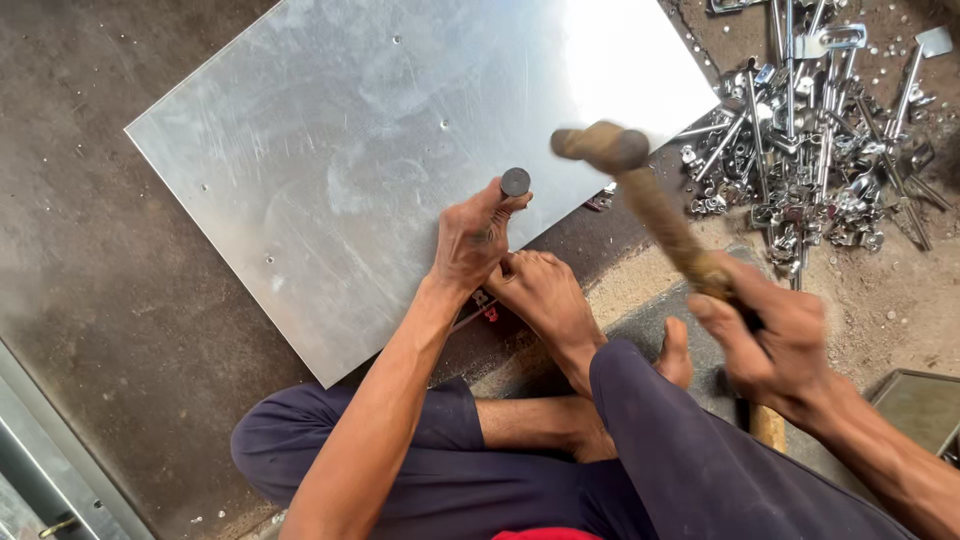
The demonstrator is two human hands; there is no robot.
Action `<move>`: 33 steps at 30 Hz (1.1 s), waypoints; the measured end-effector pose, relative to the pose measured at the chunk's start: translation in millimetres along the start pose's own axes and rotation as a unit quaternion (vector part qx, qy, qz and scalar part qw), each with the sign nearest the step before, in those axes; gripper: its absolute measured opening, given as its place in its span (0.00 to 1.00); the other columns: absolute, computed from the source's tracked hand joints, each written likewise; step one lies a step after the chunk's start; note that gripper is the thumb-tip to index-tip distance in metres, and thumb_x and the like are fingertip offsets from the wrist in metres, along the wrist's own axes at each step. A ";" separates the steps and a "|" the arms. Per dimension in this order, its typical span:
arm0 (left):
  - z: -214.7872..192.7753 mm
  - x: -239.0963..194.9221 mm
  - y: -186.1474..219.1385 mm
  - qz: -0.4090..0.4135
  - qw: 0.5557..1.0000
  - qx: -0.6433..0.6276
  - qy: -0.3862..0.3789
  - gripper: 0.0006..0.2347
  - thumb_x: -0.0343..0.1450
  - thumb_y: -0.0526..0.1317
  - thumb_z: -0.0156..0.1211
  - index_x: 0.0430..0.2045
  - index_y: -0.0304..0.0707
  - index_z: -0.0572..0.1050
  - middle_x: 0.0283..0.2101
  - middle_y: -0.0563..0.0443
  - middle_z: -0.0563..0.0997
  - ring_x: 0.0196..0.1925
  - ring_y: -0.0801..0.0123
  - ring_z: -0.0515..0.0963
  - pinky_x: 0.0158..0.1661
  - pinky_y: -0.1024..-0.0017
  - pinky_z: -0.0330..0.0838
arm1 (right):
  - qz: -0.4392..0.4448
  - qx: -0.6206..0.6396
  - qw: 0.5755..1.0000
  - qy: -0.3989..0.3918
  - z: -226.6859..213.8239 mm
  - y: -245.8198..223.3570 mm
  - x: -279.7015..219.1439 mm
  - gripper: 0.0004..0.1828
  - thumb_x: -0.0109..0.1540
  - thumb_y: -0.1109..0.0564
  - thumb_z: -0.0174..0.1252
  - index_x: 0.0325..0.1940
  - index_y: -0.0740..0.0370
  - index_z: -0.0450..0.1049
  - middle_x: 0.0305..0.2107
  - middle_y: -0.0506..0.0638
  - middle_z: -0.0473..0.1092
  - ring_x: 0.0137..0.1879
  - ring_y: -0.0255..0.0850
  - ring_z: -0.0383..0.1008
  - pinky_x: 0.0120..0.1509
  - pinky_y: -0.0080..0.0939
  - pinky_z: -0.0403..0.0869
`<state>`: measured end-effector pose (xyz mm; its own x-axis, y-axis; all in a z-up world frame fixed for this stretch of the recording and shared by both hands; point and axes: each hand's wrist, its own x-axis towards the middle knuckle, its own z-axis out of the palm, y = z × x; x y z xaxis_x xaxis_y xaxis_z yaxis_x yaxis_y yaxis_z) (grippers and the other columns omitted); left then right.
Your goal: The person installs latches onto metal sheets using a hammer and punch. They position the metal components, drive pins through the sheets, and place the finished products onto a stack.
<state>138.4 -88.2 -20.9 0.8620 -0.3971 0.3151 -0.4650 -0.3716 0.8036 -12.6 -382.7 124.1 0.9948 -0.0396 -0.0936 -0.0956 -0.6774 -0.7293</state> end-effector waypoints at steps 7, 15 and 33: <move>-1.0 -12.5 6.7 -0.036 0.997 0.057 -0.028 0.06 0.74 0.35 0.63 0.43 0.37 0.78 0.30 0.48 0.84 0.24 0.67 0.81 0.24 0.71 0.76 | 0.003 0.030 1.000 -0.001 6.8 -25.4 0.7 0.13 0.68 0.56 0.53 0.52 0.65 0.74 0.16 0.46 0.69 0.18 0.34 0.63 0.19 0.35 0.65; 9.5 -5.4 -5.1 -0.018 0.998 0.063 -0.017 0.04 0.76 0.36 0.60 0.42 0.39 0.78 0.27 0.50 0.82 0.22 0.74 0.78 0.20 0.77 0.74 | -0.130 0.011 0.991 -0.028 13.4 4.0 2.6 0.20 0.69 0.53 0.49 0.60 0.69 0.70 0.21 0.46 0.70 0.18 0.29 0.63 0.18 0.31 0.65; -144.4 -118.9 34.0 -0.392 0.802 0.180 0.412 0.12 0.82 0.41 0.39 0.50 0.27 0.63 0.32 0.36 0.77 0.32 0.47 0.81 0.35 0.55 0.71 | 0.117 -0.127 0.985 -0.002 10.2 102.1 174.5 0.32 0.52 0.39 0.76 0.49 0.59 0.72 0.31 0.45 0.74 0.31 0.33 0.74 0.32 0.37 0.76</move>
<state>49.2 67.6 41.9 0.6897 0.7122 0.1307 0.3852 -0.5137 0.7666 150.9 -451.3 26.4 0.9465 -0.2137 -0.2417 -0.3097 -0.8116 -0.4954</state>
